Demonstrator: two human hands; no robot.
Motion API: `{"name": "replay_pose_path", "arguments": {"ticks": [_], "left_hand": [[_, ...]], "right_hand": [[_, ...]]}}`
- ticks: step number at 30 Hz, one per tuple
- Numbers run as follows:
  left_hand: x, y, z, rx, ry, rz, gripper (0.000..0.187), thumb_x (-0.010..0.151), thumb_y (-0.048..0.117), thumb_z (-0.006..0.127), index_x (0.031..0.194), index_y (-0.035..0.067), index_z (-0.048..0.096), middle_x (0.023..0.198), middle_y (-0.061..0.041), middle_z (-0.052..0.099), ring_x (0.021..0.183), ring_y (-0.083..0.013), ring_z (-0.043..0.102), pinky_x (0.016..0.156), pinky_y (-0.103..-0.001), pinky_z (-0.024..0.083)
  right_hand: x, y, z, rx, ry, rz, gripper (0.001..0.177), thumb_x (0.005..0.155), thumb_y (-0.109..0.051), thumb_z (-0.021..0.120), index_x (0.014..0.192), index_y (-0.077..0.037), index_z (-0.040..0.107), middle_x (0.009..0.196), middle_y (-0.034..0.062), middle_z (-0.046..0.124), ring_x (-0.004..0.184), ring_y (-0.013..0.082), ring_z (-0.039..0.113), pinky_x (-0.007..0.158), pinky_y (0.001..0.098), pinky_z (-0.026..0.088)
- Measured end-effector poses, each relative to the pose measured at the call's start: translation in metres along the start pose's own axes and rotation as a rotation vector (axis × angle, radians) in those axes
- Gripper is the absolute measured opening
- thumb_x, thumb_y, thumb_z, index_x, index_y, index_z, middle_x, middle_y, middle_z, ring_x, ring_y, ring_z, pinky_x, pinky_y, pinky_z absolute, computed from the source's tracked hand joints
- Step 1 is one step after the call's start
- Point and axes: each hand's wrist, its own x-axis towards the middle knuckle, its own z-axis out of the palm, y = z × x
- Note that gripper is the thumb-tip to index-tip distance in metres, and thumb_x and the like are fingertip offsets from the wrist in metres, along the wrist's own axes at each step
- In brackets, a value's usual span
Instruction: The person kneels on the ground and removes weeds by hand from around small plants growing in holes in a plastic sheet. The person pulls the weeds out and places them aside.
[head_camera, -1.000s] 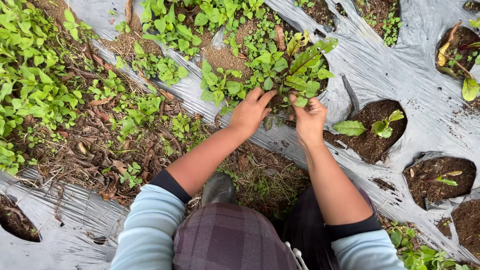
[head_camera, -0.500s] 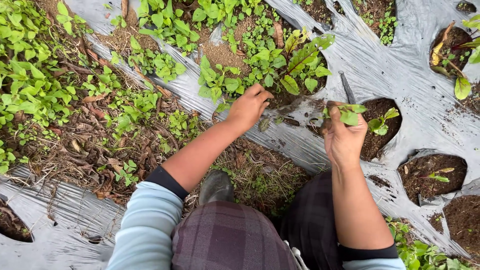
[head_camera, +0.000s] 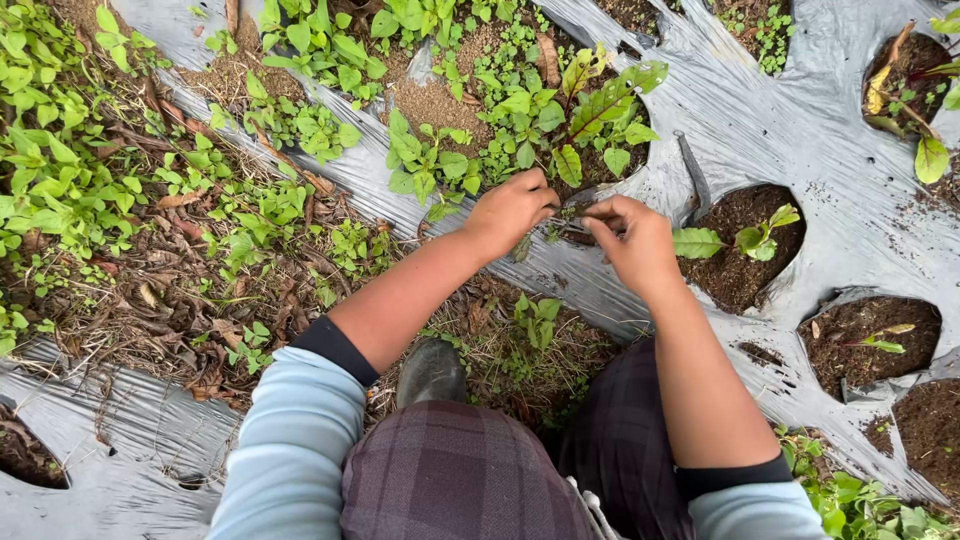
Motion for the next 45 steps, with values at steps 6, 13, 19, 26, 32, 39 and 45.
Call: {"name": "replay_pose_path", "arguments": {"ticks": [6, 13, 19, 26, 32, 39, 45], "left_hand": [[0.007, -0.017, 0.017, -0.042, -0.01, -0.079, 0.009, 0.098, 0.016, 0.068, 0.107, 0.016, 0.07, 0.106, -0.005, 0.059, 0.104, -0.0322, 0.069, 0.082, -0.041, 0.063], [0.01, -0.032, 0.019, -0.361, 0.101, -0.22, 0.007, 0.092, 0.017, 0.078, 0.096, 0.014, 0.074, 0.084, -0.009, 0.066, 0.078, -0.0248, 0.072, 0.063, -0.032, 0.061], [0.003, -0.022, 0.003, -0.807, 0.286, -0.282, 0.01, 0.095, 0.008, 0.073, 0.102, 0.0, 0.072, 0.087, -0.016, 0.065, 0.074, -0.0189, 0.071, 0.062, -0.029, 0.064], [0.003, -0.009, -0.022, -0.759, 0.469, -0.39, 0.01, 0.103, 0.006, 0.062, 0.11, 0.0, 0.064, 0.098, -0.014, 0.058, 0.085, -0.016, 0.065, 0.072, -0.027, 0.066], [0.028, -0.013, -0.001, -0.076, 0.269, -0.194, 0.025, 0.091, 0.014, 0.078, 0.108, 0.0, 0.065, 0.103, -0.014, 0.058, 0.096, -0.025, 0.066, 0.073, -0.036, 0.066], [0.023, -0.016, 0.003, 0.014, 0.301, -0.19, 0.01, 0.091, 0.007, 0.076, 0.099, 0.002, 0.073, 0.09, -0.014, 0.069, 0.084, -0.0232, 0.072, 0.074, -0.029, 0.063], [-0.01, -0.009, -0.029, -0.259, 0.452, -0.277, 0.013, 0.097, 0.008, 0.073, 0.102, -0.004, 0.071, 0.089, -0.017, 0.069, 0.083, -0.0259, 0.072, 0.073, -0.034, 0.061]], "right_hand": [[0.018, 0.014, 0.036, -0.433, 0.074, -0.149, 0.016, 0.091, -0.013, 0.081, 0.106, -0.017, 0.078, 0.096, 0.0075, 0.068, 0.079, 0.026, 0.074, 0.058, 0.0361, 0.063], [0.007, 0.013, 0.011, 0.48, 0.161, 0.056, 0.015, 0.099, 0.0, 0.072, 0.113, 0.005, 0.069, 0.101, 0.016, 0.07, 0.087, 0.0156, 0.071, 0.06, 0.0329, 0.068], [-0.011, -0.036, 0.013, 0.24, -0.072, -0.103, 0.009, 0.096, 0.004, 0.074, 0.104, 0.007, 0.071, 0.098, 0.0216, 0.069, 0.083, 0.0255, 0.072, 0.05, 0.0332, 0.063], [-0.008, -0.025, 0.028, 0.073, -0.094, -0.248, 0.012, 0.097, 0.004, 0.071, 0.108, 0.003, 0.07, 0.098, 0.0177, 0.064, 0.084, 0.0335, 0.071, 0.056, 0.042, 0.065], [0.008, 0.008, 0.011, 0.461, 0.08, -0.096, 0.008, 0.103, 0.005, 0.066, 0.11, 0.006, 0.062, 0.099, 0.0151, 0.061, 0.086, 0.019, 0.067, 0.052, 0.0295, 0.064], [0.044, -0.004, 0.019, -0.155, 0.13, -0.24, 0.033, 0.091, -0.001, 0.086, 0.115, 0.011, 0.067, 0.105, 0.0292, 0.064, 0.084, 0.0395, 0.074, 0.057, 0.0449, 0.065], [0.058, -0.006, 0.052, -0.371, 0.156, -0.233, 0.025, 0.095, 0.005, 0.072, 0.119, 0.003, 0.065, 0.106, 0.0201, 0.059, 0.093, 0.0468, 0.071, 0.071, 0.0544, 0.067]]}}
